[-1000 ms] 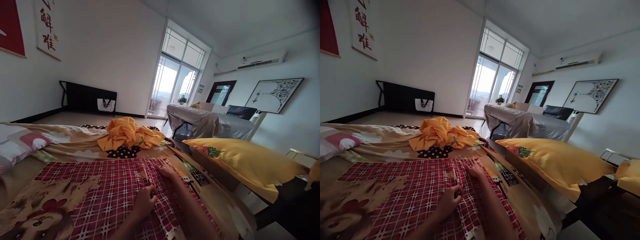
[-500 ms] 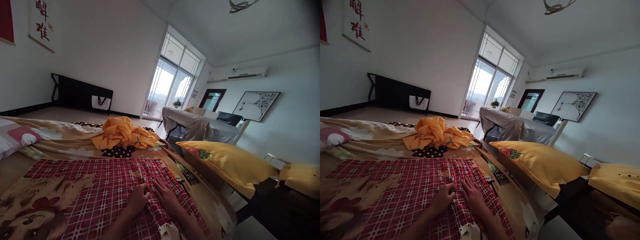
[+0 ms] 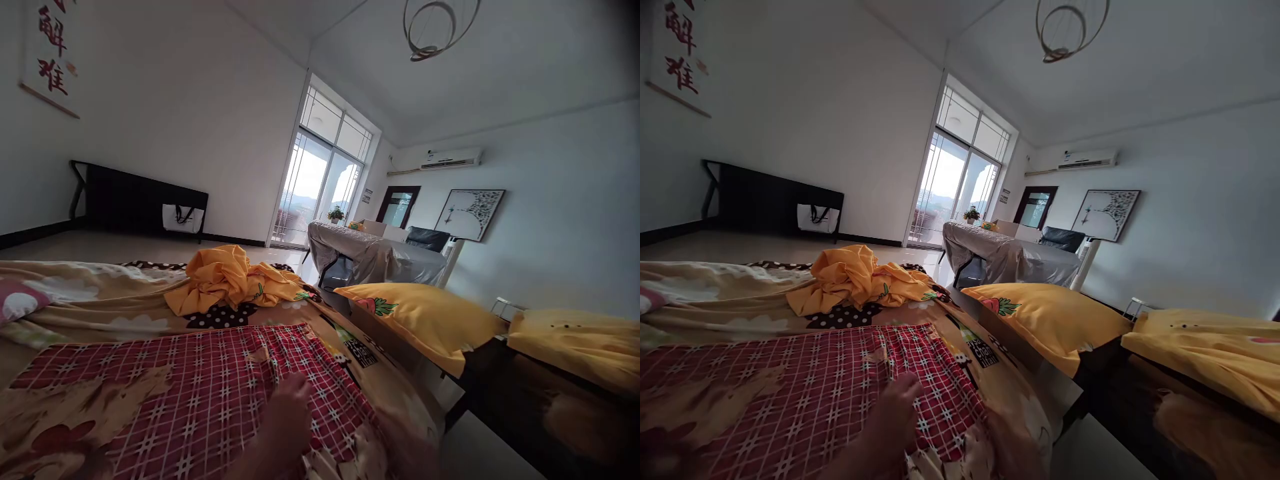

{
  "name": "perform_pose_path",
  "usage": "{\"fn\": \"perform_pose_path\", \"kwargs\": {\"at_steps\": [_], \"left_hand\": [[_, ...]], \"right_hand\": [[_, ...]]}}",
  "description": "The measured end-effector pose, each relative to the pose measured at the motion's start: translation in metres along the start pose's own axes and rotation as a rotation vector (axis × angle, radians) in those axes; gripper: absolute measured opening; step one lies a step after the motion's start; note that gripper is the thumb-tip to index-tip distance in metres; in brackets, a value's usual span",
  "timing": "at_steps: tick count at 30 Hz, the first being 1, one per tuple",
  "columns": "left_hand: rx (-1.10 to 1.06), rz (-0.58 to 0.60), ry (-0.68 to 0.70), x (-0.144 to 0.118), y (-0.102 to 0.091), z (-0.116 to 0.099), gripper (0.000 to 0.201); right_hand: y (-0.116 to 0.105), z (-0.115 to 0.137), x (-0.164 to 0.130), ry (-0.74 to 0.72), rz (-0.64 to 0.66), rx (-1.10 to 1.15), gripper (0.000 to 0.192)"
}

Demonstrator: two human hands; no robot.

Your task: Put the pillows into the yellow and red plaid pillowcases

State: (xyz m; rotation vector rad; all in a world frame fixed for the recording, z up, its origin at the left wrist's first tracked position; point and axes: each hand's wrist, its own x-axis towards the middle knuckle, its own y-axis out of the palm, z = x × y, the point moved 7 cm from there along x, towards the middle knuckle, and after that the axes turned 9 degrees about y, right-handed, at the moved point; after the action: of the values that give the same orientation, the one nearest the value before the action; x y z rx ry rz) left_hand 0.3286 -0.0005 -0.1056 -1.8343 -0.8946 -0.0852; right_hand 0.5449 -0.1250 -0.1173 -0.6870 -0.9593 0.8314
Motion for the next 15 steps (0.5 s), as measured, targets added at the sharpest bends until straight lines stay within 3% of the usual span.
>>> {"fn": "perform_pose_path", "kwargs": {"at_steps": [3, 6, 8, 10, 12, 15], "left_hand": [[-0.047, 0.195, 0.269, -0.007, 0.051, -0.037, 0.048], [0.011, 0.373, 0.404, -0.023, 0.104, -0.044, 0.048], [0.044, 0.407, 0.407, -0.031, 0.121, -0.039, 0.047], [0.033, 0.408, 0.392, -0.036, 0.125, -0.039, 0.046], [-0.002, 0.404, 0.371, -0.041, 0.117, -0.044, 0.044], [-0.076, 0.312, 0.296, -0.055, 0.085, -0.051, 0.035]], "right_hand": [[-0.007, 0.026, 0.061, 0.048, -0.102, 0.014, 0.049], [0.046, 0.052, 0.099, -0.076, 0.08, -0.069, 0.05], [0.087, 0.053, 0.106, -0.08, 0.225, -0.149, 0.049], [0.11, 0.045, 0.106, -0.026, 0.287, -0.201, 0.049], [0.116, 0.04, 0.105, 0.001, 0.296, -0.216, 0.05], [0.112, 0.038, 0.102, -0.008, 0.29, -0.204, 0.049]]}}
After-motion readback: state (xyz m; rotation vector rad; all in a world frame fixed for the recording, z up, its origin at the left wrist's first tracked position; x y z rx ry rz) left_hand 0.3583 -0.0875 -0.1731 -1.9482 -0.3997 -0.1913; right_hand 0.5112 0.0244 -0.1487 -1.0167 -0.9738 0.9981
